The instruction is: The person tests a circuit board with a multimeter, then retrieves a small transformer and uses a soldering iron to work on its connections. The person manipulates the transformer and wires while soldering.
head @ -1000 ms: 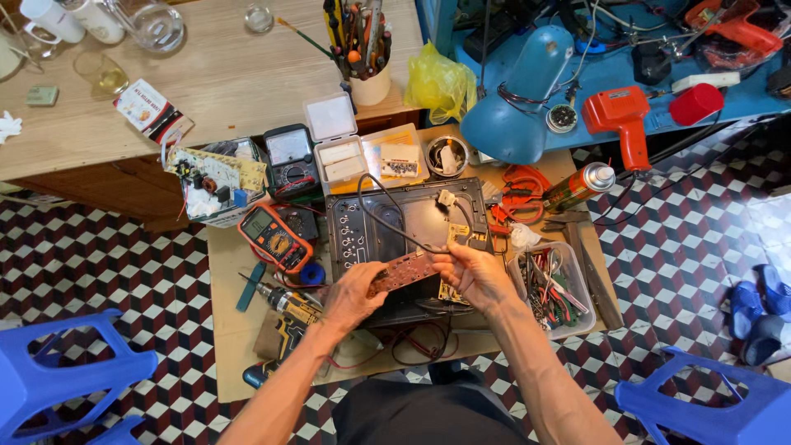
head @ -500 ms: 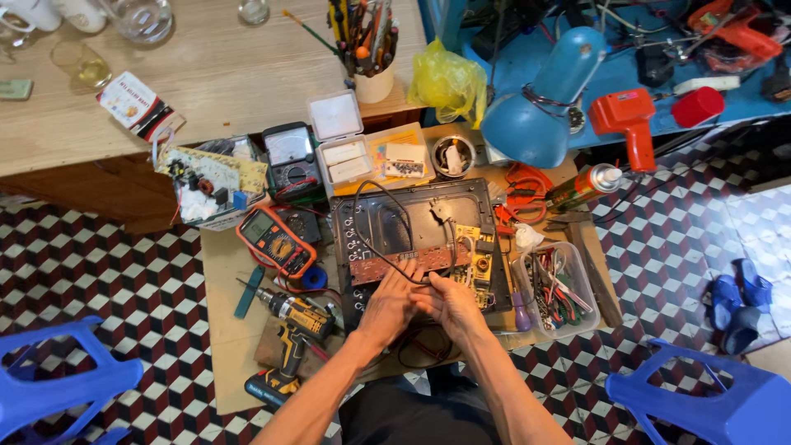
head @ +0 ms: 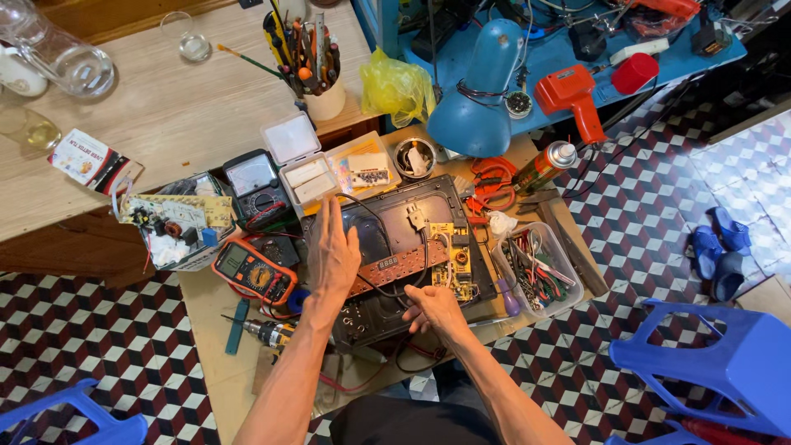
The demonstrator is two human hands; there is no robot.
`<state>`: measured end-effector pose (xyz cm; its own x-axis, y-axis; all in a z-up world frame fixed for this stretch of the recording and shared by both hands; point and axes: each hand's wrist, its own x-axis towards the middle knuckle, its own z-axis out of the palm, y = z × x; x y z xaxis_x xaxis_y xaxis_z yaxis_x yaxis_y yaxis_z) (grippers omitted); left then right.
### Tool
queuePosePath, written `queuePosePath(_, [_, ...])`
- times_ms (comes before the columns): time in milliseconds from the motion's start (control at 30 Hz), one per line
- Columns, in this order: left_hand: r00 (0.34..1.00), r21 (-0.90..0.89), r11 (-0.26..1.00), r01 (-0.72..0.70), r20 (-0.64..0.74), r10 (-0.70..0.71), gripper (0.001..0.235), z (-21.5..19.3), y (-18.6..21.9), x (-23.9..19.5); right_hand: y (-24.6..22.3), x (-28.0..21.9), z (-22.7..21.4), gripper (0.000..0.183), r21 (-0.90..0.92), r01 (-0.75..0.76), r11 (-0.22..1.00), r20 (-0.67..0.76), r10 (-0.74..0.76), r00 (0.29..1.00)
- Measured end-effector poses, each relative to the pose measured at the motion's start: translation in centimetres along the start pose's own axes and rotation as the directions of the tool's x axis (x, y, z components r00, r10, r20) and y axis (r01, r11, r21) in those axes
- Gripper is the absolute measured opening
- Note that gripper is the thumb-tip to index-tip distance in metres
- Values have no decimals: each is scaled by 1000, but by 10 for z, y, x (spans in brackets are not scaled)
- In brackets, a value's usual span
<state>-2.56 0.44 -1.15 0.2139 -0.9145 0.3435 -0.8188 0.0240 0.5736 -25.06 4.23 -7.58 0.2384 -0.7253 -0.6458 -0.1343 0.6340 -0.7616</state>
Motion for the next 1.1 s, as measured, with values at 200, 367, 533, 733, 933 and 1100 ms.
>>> queuePosePath(200, [972, -23, 972, 235, 9, -235, 55, 20, -51, -64, 13, -5, -11, 38, -38, -19, 999, -53, 17, 998])
queuePosePath(367, [944, 25, 945, 327, -66, -325, 43, 38, -81, -81, 24, -15, -49, 32, 29, 195, 980, -397, -168, 902])
queuePosePath(533, [852, -193, 846, 498, -74, -518, 53, 64, -104, -81, 20, 16, -103, 27, -281, 335, 900, -659, -434, 614])
queuePosePath(733, [543, -312, 484, 817, 137, -828, 79, 78, -116, -92, 29, 44, -151, 30, -166, 494, 853, -848, -379, 369])
queuePosePath(933, [607, -260, 572, 778, 80, -790, 77, 80, -127, -94, 61, 18, -137, 32, 176, 362, 915, -815, -71, 576])
queuePosePath(1100, [625, -309, 577, 756, 81, -777, 70, 83, -122, -91, 48, 31, -122, 37, -220, 257, 941, -691, -336, 640])
